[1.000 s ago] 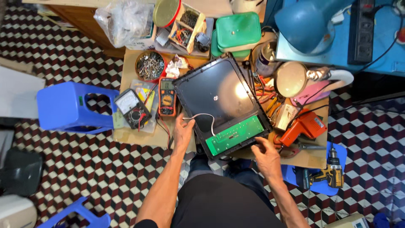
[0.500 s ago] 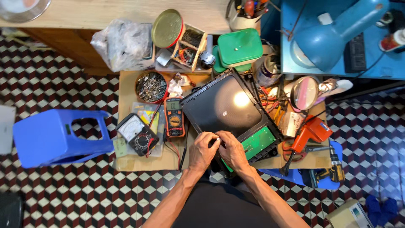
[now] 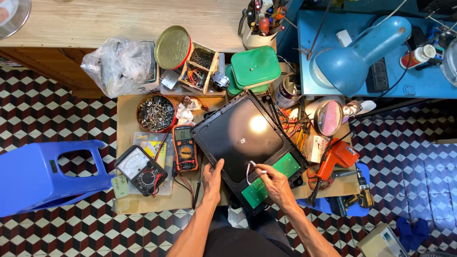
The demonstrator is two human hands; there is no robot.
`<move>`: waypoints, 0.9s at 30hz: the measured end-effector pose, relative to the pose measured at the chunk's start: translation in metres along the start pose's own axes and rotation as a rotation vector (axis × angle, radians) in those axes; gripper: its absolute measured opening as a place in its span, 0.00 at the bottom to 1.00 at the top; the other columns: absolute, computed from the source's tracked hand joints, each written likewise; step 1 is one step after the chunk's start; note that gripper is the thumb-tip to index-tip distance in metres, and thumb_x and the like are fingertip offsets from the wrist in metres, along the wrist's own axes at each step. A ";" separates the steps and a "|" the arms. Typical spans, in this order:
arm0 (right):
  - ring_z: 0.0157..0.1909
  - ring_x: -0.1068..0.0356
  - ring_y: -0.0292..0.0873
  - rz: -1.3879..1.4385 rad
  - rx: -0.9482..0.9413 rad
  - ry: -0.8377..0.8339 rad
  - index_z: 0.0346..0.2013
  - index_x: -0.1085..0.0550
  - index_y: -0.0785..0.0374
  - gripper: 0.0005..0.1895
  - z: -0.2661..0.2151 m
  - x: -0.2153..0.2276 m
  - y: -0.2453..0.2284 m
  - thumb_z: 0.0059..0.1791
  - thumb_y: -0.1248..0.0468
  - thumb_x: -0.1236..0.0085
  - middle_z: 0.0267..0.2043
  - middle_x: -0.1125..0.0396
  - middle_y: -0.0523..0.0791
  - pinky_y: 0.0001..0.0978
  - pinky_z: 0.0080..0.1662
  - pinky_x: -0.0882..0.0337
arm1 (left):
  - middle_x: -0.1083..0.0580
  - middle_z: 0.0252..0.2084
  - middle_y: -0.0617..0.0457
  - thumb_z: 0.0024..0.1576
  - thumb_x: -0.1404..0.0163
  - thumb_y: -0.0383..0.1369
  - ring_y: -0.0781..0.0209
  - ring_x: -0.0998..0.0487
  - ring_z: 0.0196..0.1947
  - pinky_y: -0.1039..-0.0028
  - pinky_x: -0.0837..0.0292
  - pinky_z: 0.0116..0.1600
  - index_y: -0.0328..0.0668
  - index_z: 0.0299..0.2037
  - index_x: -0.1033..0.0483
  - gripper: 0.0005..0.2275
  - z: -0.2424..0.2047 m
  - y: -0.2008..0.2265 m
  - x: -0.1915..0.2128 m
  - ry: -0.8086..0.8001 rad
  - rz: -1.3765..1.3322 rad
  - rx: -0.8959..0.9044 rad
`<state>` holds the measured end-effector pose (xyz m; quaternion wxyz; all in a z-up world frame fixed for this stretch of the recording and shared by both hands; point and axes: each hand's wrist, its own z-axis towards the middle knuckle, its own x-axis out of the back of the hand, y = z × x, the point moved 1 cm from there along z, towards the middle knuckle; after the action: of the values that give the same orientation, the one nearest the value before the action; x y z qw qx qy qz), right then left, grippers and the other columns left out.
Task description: The person uses a cordless drill to remove and reinstall screws on the back and front of a Sunhouse induction cooktop. They flip the cooktop over multiple times to access different sides and secure the casing.
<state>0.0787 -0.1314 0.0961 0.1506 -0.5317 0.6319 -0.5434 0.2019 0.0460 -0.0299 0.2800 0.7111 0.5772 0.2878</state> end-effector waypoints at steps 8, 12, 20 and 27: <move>0.27 0.42 0.29 0.096 0.008 -0.049 0.51 0.20 0.58 0.14 -0.003 0.008 -0.016 0.54 0.58 0.45 0.26 0.36 0.36 0.23 0.29 0.40 | 0.23 0.48 0.51 0.54 0.43 0.46 0.62 0.25 0.46 0.70 0.33 0.54 0.33 0.52 0.21 0.24 -0.023 0.022 -0.012 -0.192 -0.309 -0.043; 0.33 0.35 0.31 0.089 0.082 -0.074 0.54 0.22 0.59 0.15 -0.004 0.019 -0.020 0.53 0.61 0.43 0.34 0.30 0.40 0.24 0.34 0.32 | 0.24 0.53 0.52 0.57 0.50 0.49 0.61 0.25 0.51 0.69 0.33 0.56 0.37 0.55 0.25 0.24 -0.043 0.022 -0.028 -0.125 -0.421 -0.077; 0.56 0.28 0.45 0.136 0.132 -0.225 0.73 0.51 0.59 0.46 -0.042 0.062 -0.053 0.46 0.59 0.37 0.60 0.31 0.49 0.38 0.59 0.30 | 0.32 0.38 0.43 0.64 0.56 0.47 0.55 0.32 0.38 0.64 0.35 0.44 0.31 0.55 0.24 0.23 -0.124 0.063 -0.033 -0.001 -0.097 -0.260; 0.61 0.35 0.59 -0.491 0.731 -0.071 0.60 0.36 0.70 0.44 -0.111 0.073 -0.108 0.35 0.59 0.28 0.59 0.34 0.58 0.48 0.60 0.36 | 0.24 0.43 0.51 0.58 0.49 0.38 0.63 0.25 0.42 0.72 0.28 0.48 0.31 0.50 0.26 0.17 -0.235 0.148 -0.027 -0.045 -0.416 -0.207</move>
<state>0.0205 -0.1168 0.2563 0.2168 -0.5960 0.2475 -0.7325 0.1232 0.0086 0.2347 0.4175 0.5508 0.6722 0.2655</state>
